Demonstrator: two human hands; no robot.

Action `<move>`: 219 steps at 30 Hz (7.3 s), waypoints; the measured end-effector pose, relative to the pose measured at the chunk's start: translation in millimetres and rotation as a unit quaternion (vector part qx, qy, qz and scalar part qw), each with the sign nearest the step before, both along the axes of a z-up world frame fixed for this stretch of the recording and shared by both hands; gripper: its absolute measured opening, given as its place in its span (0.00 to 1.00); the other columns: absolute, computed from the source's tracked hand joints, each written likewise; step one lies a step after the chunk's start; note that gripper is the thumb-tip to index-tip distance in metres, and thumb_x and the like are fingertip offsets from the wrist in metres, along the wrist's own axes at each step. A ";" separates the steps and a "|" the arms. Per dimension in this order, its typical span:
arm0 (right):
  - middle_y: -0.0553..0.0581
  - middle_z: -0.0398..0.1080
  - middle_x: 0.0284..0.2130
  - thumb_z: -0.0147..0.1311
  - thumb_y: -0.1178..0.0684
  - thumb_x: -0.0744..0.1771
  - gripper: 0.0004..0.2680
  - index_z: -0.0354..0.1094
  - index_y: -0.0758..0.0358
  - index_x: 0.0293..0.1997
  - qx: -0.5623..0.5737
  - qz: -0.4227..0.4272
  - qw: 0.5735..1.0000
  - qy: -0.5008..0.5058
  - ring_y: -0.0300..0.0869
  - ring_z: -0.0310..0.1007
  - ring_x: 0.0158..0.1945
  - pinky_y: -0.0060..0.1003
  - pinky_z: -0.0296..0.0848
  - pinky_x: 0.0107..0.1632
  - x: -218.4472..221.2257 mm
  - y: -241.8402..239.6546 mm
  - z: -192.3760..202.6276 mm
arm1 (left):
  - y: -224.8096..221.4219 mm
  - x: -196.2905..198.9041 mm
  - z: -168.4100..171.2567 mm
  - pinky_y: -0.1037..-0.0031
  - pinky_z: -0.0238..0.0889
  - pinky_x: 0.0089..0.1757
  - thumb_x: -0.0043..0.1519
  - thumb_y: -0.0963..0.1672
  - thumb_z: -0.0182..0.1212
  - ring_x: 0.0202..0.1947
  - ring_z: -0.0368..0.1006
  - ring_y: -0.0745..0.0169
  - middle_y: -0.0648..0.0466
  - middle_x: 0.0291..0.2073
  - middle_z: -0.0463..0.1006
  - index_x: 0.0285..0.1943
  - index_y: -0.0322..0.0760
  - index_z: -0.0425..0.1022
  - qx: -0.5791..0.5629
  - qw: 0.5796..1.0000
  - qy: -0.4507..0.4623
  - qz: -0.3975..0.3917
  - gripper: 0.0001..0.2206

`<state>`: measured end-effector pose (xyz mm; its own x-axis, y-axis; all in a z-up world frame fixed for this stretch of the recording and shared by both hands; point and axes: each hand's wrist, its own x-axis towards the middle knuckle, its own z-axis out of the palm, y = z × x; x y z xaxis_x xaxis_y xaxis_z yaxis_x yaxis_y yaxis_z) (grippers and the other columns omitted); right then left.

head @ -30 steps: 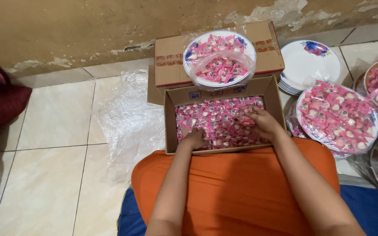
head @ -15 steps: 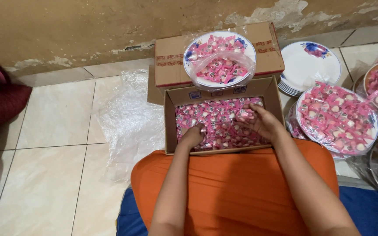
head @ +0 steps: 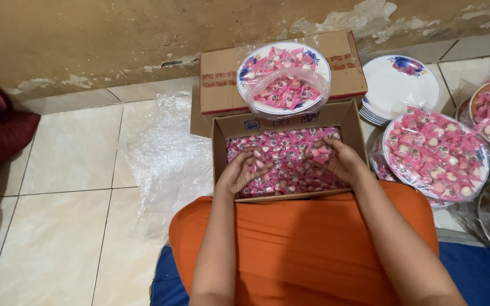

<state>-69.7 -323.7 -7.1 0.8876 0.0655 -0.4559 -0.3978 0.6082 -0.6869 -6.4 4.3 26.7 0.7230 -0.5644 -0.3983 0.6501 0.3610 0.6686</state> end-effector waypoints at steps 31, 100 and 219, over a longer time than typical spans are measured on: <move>0.62 0.63 0.60 0.44 0.56 0.65 0.14 0.66 0.54 0.57 -0.814 0.139 0.498 -0.264 0.61 0.58 0.67 0.61 0.61 0.62 140.7 51.5 105.1 | 3.8 14.4 -47.3 0.53 0.75 0.50 0.55 0.32 0.59 0.44 0.79 0.48 0.41 0.49 0.76 0.57 0.31 0.67 0.019 0.994 -0.018 0.108 0.20; 0.73 0.67 0.58 0.55 0.50 0.63 0.18 0.69 0.54 0.60 -0.657 0.419 0.584 -0.228 0.69 0.66 0.63 0.63 0.53 0.69 13.6 49.8 19.8 | -38.1 29.1 -94.3 0.39 0.67 0.54 0.56 0.47 0.66 0.68 0.45 0.10 0.35 0.71 0.47 0.75 0.44 0.58 0.593 0.568 -0.403 -0.403 0.35; 0.64 0.73 0.52 0.51 0.50 0.67 0.10 0.74 0.52 0.53 -0.645 0.114 0.747 -0.115 0.67 0.70 0.58 0.62 0.68 0.62 -25.1 16.2 94.9 | -114.1 94.8 76.3 0.60 0.70 0.46 0.60 0.47 0.58 0.51 0.71 0.53 0.57 0.46 0.71 0.53 0.53 0.74 0.512 0.473 -0.698 0.164 0.12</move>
